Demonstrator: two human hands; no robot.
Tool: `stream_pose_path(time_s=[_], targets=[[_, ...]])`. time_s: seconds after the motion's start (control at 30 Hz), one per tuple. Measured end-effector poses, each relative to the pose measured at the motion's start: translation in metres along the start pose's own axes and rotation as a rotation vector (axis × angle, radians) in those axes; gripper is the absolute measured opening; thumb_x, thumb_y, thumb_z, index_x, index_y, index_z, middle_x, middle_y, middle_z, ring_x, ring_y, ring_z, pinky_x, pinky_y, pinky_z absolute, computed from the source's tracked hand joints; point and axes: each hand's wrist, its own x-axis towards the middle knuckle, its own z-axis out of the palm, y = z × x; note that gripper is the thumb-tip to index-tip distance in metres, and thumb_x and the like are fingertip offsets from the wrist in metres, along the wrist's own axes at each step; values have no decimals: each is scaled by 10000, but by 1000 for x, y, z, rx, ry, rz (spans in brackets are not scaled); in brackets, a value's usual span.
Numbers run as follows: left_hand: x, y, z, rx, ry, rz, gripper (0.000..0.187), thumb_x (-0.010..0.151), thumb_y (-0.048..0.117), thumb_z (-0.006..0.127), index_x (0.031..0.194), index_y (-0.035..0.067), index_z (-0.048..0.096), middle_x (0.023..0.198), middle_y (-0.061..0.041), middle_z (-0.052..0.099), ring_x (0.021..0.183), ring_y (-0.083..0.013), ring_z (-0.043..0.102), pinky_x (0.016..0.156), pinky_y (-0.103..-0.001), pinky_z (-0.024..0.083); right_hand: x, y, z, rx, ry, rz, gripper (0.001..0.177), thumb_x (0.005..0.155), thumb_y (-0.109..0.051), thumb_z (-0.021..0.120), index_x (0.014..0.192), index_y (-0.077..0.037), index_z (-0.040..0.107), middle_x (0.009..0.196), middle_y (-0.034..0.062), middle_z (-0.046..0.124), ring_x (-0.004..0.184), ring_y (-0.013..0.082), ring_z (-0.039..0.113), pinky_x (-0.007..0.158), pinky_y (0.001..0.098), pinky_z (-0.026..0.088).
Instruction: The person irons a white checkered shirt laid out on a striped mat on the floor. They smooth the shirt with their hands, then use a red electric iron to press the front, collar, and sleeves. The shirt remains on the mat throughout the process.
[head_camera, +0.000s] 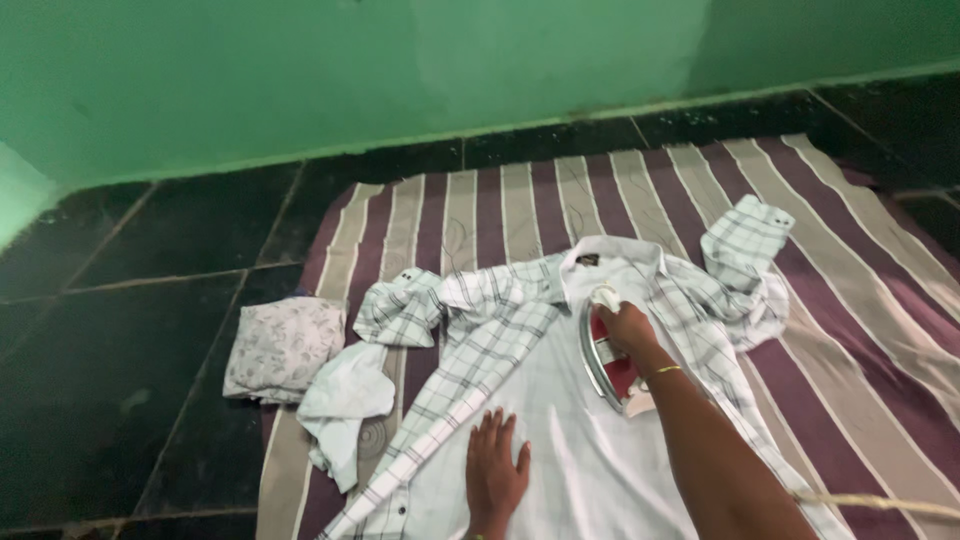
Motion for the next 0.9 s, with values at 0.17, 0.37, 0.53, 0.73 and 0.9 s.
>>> stream_pose_path(time_s=[0.17, 0.37, 0.53, 0.73, 0.9], targets=[[5, 1, -3, 43, 1, 20, 506, 962, 350, 611, 1378, 65, 576, 1486, -171, 526, 1411, -342, 450, 1180, -505, 313, -75, -16, -10, 58, -79, 62, 619, 919, -524, 592, 1233, 7, 643, 1114, 272, 731, 1026, 412, 731, 887, 477, 558], [7, 6, -11, 60, 0, 21, 490, 949, 344, 606, 1349, 60, 606, 1473, -160, 549, 1406, -336, 463, 1181, -500, 320, -151, -26, -18, -49, -64, 2, 629, 935, -551, 610, 1225, 5, 655, 1099, 299, 714, 1046, 440, 689, 922, 481, 528], [9, 10, -13, 44, -17, -2, 488, 950, 341, 608, 1349, 59, 610, 1479, -157, 547, 1412, -341, 462, 1183, -507, 320, -153, -47, -27, -27, -37, 47, 600, 902, -540, 624, 1184, -13, 677, 1052, 267, 734, 1010, 422, 720, 894, 480, 556], [4, 7, -10, 29, 24, 25, 487, 963, 343, 615, 1355, 55, 611, 1488, -170, 539, 1422, -356, 455, 1184, -518, 325, -119, -56, -22, -16, 5, 12, 562, 881, -528, 656, 1148, -35, 694, 1051, 242, 741, 1022, 405, 715, 895, 480, 552], [2, 8, -9, 0, 15, 17, 486, 972, 335, 615, 1366, 52, 608, 1491, -172, 542, 1429, -359, 459, 1190, -528, 326, -85, -63, -18, -40, 43, -19, 528, 894, -511, 661, 1110, -32, 712, 1095, 266, 714, 1064, 436, 679, 903, 508, 533]])
